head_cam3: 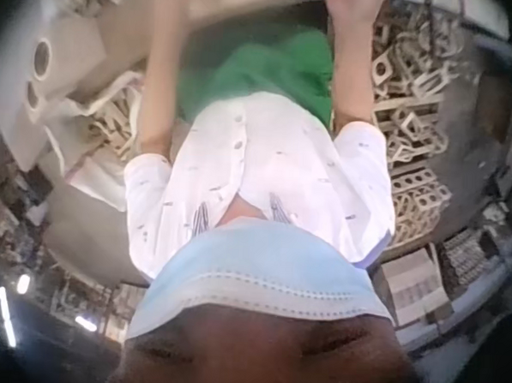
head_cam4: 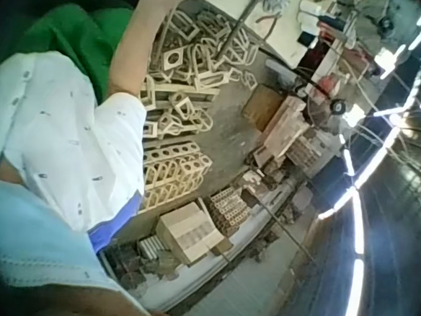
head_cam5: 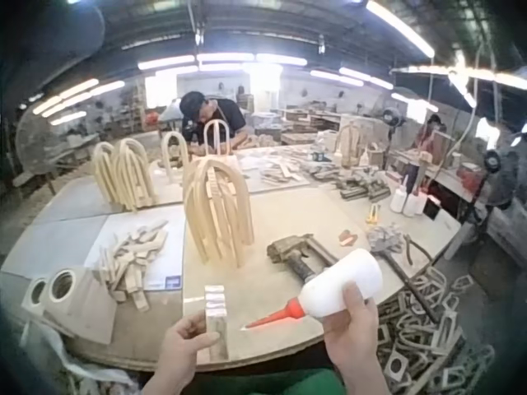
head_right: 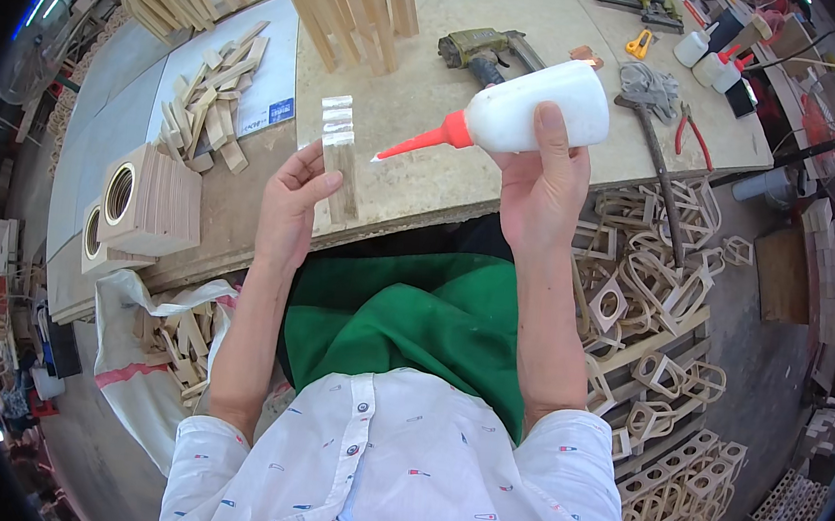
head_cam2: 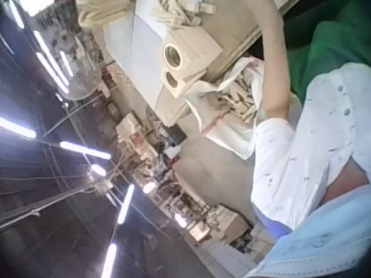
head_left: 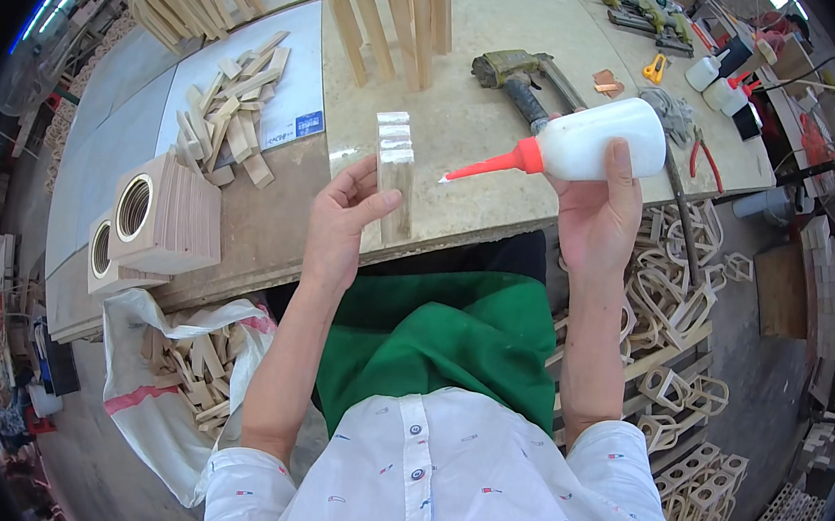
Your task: The person assembles small wooden frames by applying glue to joints and securing them with a pneumatic nail gun. They repeatedly pick up wooden pieces, align them, apply adhesive, and fasten the joints, building up a structured frame.
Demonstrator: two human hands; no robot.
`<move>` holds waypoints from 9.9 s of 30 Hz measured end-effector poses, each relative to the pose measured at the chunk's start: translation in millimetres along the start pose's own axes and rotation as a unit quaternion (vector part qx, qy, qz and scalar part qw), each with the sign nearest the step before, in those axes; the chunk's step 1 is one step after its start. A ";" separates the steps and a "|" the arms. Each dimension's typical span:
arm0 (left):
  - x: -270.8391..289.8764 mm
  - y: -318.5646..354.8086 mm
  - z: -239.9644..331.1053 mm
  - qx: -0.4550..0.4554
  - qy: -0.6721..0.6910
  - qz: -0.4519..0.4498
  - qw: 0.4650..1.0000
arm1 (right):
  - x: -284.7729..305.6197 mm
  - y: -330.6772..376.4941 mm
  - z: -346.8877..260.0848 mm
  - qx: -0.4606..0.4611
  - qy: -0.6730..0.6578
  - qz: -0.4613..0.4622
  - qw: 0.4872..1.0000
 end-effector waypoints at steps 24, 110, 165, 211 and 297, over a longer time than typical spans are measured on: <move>2.4 -23.6 -54.9 0.202 0.267 0.073 0.940 | -39.7 5.1 13.5 0.054 0.040 -0.070 0.995; -1.0 -22.7 -69.3 0.234 0.344 0.057 0.907 | -21.7 20.0 27.0 0.038 0.048 -0.004 0.998; -3.5 -21.7 -63.0 0.218 0.368 0.030 0.903 | -7.7 17.8 30.1 0.060 0.079 -0.020 0.995; 183.9 22.9 -7.9 0.091 -0.327 0.120 0.933 | 207.0 -89.9 -35.8 -0.151 0.334 0.111 0.924; 116.1 81.9 29.9 -0.170 -0.654 0.188 0.713 | -45.9 -12.8 48.2 0.249 0.543 -0.185 0.781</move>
Point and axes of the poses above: each hand's wrist, its own y-axis away from the middle knuckle, its own x-axis out of the back of the hand, z = x × y, the point moved 9 cm from there along -y, towards the middle knuckle, and after that the axes turned 1 degree about -x, right-handed, at the moved point
